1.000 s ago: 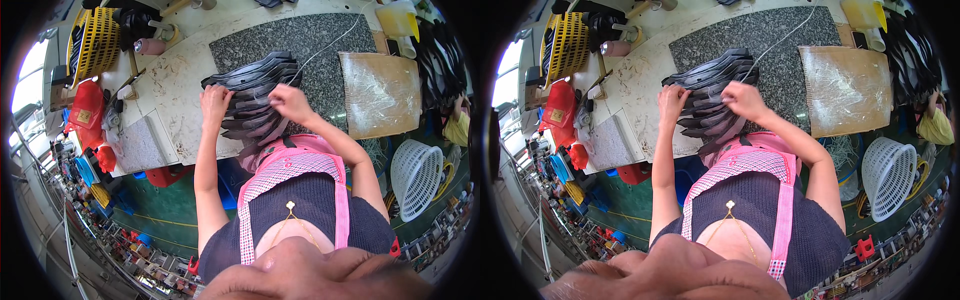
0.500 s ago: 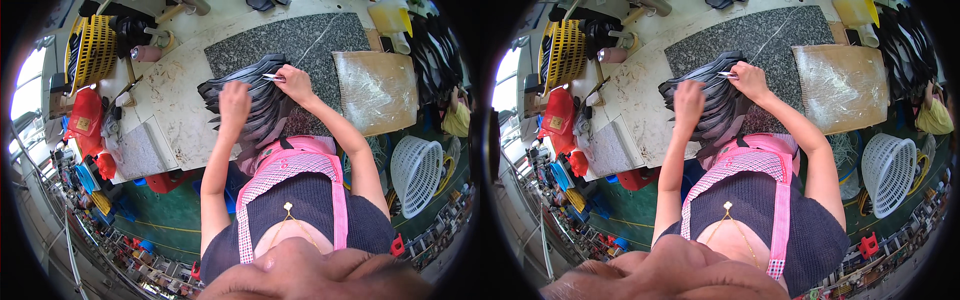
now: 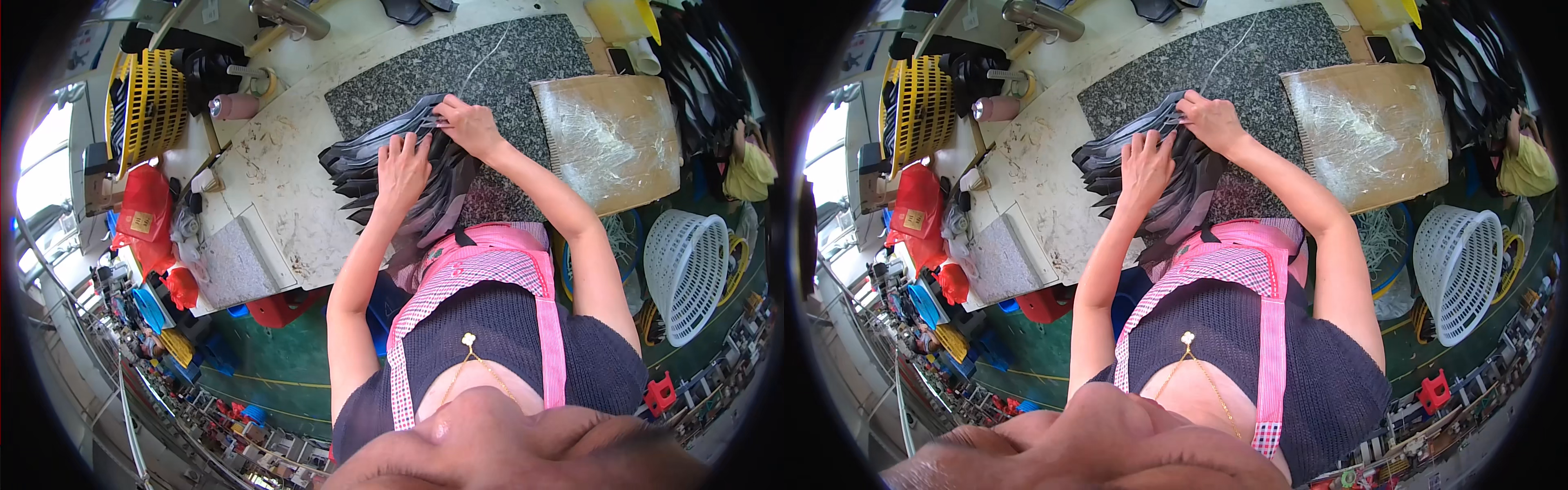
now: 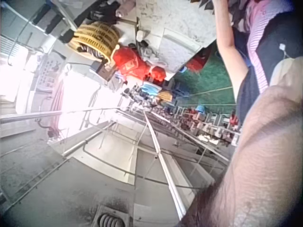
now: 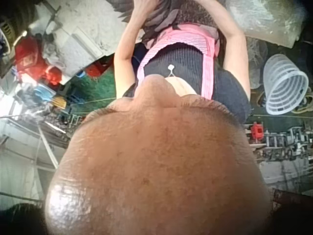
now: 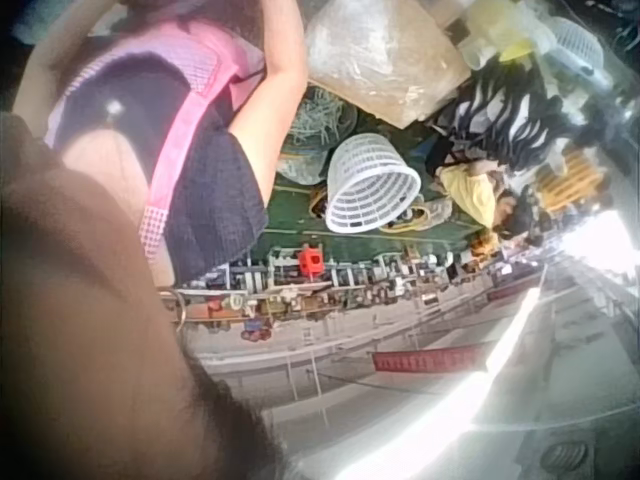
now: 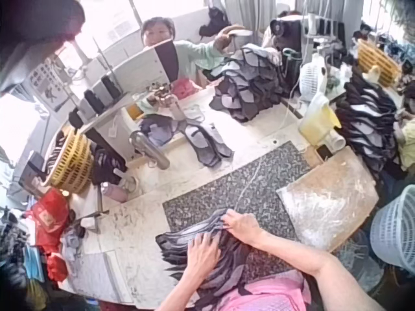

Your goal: The person places a board and a glue container on the workbench, applies glue to shoe components with a scraper, and threads a string through the stacked components using a pointed tool.

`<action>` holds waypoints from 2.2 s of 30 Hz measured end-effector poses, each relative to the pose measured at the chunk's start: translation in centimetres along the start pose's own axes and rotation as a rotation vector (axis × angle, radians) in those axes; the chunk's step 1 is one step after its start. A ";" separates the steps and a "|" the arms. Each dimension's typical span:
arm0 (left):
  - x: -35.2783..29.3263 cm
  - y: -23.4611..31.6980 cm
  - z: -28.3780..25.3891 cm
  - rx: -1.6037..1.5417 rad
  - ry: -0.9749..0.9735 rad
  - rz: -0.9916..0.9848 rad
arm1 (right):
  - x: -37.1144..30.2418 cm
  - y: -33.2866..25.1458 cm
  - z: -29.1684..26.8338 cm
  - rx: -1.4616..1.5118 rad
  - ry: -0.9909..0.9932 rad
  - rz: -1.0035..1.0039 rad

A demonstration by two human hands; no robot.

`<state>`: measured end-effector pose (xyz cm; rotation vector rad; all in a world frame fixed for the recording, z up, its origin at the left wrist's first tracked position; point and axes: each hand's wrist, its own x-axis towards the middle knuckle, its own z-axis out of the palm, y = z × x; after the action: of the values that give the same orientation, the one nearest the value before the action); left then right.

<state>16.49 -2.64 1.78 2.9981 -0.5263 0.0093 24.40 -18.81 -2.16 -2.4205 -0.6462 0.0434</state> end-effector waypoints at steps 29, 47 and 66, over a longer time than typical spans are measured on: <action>4.2 -1.7 0.9 -1.239 0.003 -0.513 | -4.2 -0.3 -3.5 0.080 0.060 0.228; -9.2 -6.3 -1.0 -0.530 0.134 -0.573 | -6.3 -4.8 -0.1 0.404 -0.004 0.121; -3.7 -3.6 -1.5 -0.195 0.119 -0.470 | -2.0 -1.5 0.2 -0.005 0.021 0.049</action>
<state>14.29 2.13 2.82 2.8271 0.1843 0.0937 21.96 -18.63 -1.67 -2.4384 -0.5784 0.0369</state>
